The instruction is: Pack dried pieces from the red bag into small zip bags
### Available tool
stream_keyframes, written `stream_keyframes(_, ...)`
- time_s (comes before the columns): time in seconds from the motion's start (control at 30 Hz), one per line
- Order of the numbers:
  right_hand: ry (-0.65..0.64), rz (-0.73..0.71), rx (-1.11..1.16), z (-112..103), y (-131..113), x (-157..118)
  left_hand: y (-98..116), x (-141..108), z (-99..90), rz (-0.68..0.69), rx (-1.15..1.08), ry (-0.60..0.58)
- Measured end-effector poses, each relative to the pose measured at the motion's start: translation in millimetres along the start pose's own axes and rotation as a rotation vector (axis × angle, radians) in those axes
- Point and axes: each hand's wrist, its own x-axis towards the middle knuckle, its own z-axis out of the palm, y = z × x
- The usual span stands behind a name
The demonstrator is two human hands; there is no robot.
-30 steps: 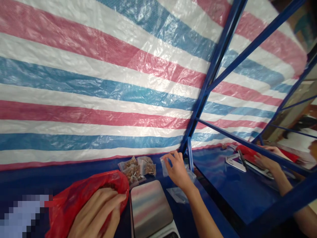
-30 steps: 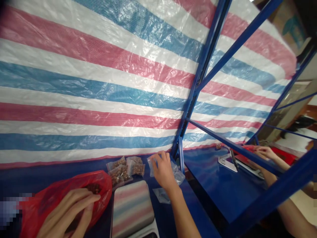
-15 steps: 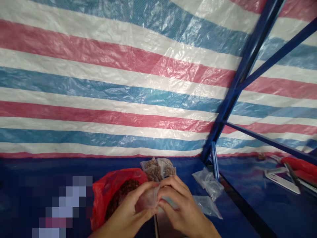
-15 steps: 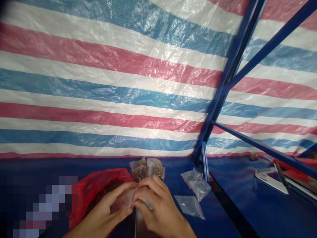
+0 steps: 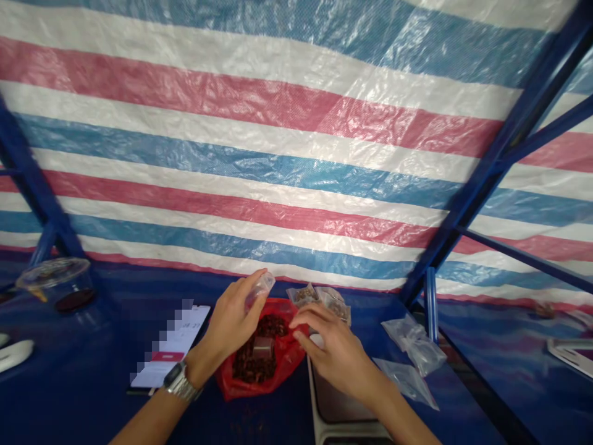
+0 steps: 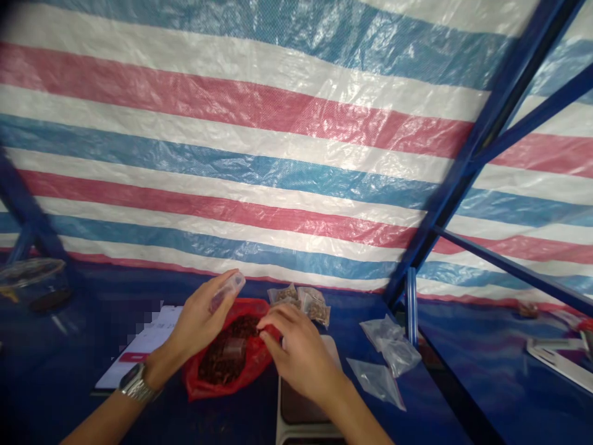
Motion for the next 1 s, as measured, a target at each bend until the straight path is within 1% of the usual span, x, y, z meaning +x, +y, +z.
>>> stream_keyframes(0.03, -0.084, -0.015, -0.047, 5, -4, 8, -6, 1, 0.5, 0.025, 0.09, -0.019)
stream_keyframes(0.13, -0.262, -0.059, -0.185, 26, -16, 31, -16, 0, 3.4, 0.103, 0.276, -0.091)
stream_keyframes(0.2, -0.371, -0.074, -0.266, 37, -22, 41, -17, -1, 5.3, 0.136, 0.341, -0.085)
stream_keyframes(0.27, -0.45, -0.071, -0.335, 42, -24, 47, -18, -1, 6.1, 0.155, 0.38, -0.073)
stream_keyframes(0.3, -0.469, -0.069, -0.357, 41, -23, 48, -19, -1, 6.1, 0.158, 0.39, -0.08)
stream_keyframes(0.37, -0.473, -0.073, -0.38, 34, -19, 50, -20, 0, 5.4, 0.139, 0.382, -0.128)
stream_keyframes(0.47, -0.453, -0.072, -0.409, 22, -10, 52, -20, 1, 3.7, 0.033, 0.307, -0.232)
stream_keyframes(0.53, -0.483, -0.087, -0.406, 20, -4, 53, -18, 2, 2.1, -0.047, 0.223, -0.308)
stream_keyframes(0.6, -0.513, -0.136, -0.373, 24, 1, 53, -14, 1, -0.1, -0.098, 0.127, -0.402)
stream_keyframes(0.7, -0.496, -0.184, -0.343, 31, 6, 51, -8, 0, -4.1, -0.118, -0.003, -0.552)
stream_keyframes(0.8, -0.501, -0.13, -0.386, 31, 5, 49, -6, -3, -5.7, -0.09, -0.063, -0.662)
stream_keyframes(0.87, -0.524, -0.068, -0.437, 27, 1, 49, -8, -5, -3.9, -0.069, -0.065, -0.692)
stream_keyframes(0.9, -0.535, -0.036, -0.465, 25, -2, 49, -10, -5, -2.2, -0.062, -0.059, -0.684)
stream_keyframes(1.0, -0.546, 0.021, -0.532, 21, -8, 49, -17, -5, 4.2, -0.073, -0.068, -0.583)
